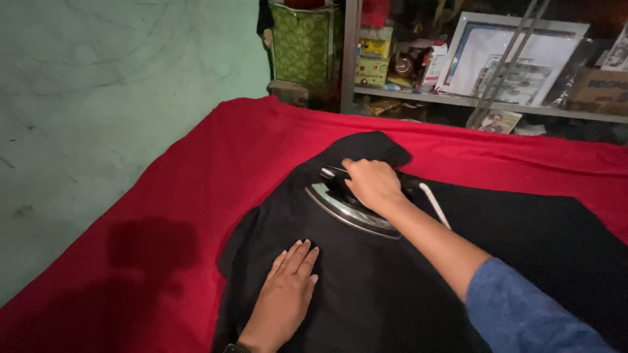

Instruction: Ironing a black shirt on a bed surface.

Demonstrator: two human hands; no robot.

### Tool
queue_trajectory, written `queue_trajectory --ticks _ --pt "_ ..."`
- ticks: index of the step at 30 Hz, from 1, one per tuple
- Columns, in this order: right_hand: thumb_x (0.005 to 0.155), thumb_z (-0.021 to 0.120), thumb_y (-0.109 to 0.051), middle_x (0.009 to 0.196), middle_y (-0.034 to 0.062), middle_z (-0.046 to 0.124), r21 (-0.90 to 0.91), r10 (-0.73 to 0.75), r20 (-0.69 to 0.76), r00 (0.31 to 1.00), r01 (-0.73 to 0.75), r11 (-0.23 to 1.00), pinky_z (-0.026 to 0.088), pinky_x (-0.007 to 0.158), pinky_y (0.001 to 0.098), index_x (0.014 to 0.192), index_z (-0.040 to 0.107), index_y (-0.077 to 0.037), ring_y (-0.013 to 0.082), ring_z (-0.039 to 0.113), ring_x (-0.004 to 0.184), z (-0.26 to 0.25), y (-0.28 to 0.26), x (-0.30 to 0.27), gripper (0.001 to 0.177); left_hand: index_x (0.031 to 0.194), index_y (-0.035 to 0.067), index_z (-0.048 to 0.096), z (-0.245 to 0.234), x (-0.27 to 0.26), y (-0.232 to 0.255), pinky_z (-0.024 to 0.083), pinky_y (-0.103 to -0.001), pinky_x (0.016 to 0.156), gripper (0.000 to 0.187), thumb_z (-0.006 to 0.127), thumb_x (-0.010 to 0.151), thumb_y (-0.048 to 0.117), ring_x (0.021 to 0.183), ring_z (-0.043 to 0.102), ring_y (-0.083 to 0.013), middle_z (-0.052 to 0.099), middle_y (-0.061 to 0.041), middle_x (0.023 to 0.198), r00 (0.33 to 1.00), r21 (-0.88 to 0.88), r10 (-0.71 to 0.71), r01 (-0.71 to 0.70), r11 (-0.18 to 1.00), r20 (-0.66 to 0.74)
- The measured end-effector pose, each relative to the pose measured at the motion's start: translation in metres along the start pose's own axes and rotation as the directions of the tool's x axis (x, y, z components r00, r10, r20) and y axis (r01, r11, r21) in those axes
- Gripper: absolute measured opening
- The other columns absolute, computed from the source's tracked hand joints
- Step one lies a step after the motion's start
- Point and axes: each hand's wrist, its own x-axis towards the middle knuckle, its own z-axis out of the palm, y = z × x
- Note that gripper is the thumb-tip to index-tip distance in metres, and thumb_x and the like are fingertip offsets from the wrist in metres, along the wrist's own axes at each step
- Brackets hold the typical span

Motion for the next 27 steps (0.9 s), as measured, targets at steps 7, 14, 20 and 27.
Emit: queue_trajectory --ticks 7,14,20,27 --pt "0.086 0.074 -0.022 0.084 0.0176 0.075 0.012 0.003 -0.097 0.995 -0.002 1.0 0.06 0.067 0.0496 0.104 0.068 -0.006 0.0379 0.075 0.081 0.029 -0.018 0.032 0.025 0.141 -0.001 0.053 0.002 0.002 -0.001 0.028 -0.045 0.118 0.049 0.06 0.096 0.017 0.143 0.041 -0.0329 0.05 -0.02 0.149 1.0 0.027 0.012 -0.012 1.0 0.009" --pt "0.087 0.072 -0.021 0.083 0.0168 0.076 -0.009 0.01 -0.114 0.993 -0.011 1.0 0.06 0.067 0.0471 0.105 0.067 -0.006 0.0357 0.076 0.079 0.03 -0.018 0.031 0.024 0.142 0.001 0.052 -0.001 0.005 0.003 0.026 -0.045 0.118 0.05 0.06 0.095 0.015 0.144 0.04 -0.0311 0.049 -0.019 0.15 0.998 0.015 -0.04 0.039 0.999 0.038" --pt "0.087 0.073 -0.023 0.081 0.0164 0.075 -0.043 0.011 -0.109 0.994 -0.016 0.999 0.06 0.067 0.0459 0.106 0.066 -0.006 0.0351 0.076 0.078 0.023 -0.007 0.016 0.026 0.143 0.003 0.051 0.002 0.003 0.0 0.027 -0.044 0.119 0.049 0.058 0.097 0.018 0.146 0.04 -0.0291 0.05 -0.016 0.151 0.998 0.06 -0.03 0.027 0.998 0.057" --pt "0.087 0.073 -0.025 0.08 0.0167 0.075 -0.058 0.051 -0.075 0.996 -0.055 0.997 0.06 0.065 0.0477 0.108 0.065 -0.006 0.0359 0.075 0.077 0.002 0.017 -0.018 0.029 0.141 0.014 0.054 0.002 -0.001 0.0 0.021 -0.053 0.117 0.052 0.059 0.093 0.033 0.148 0.029 -0.0308 0.039 -0.016 0.156 0.995 0.202 -0.035 0.054 0.978 -0.096"
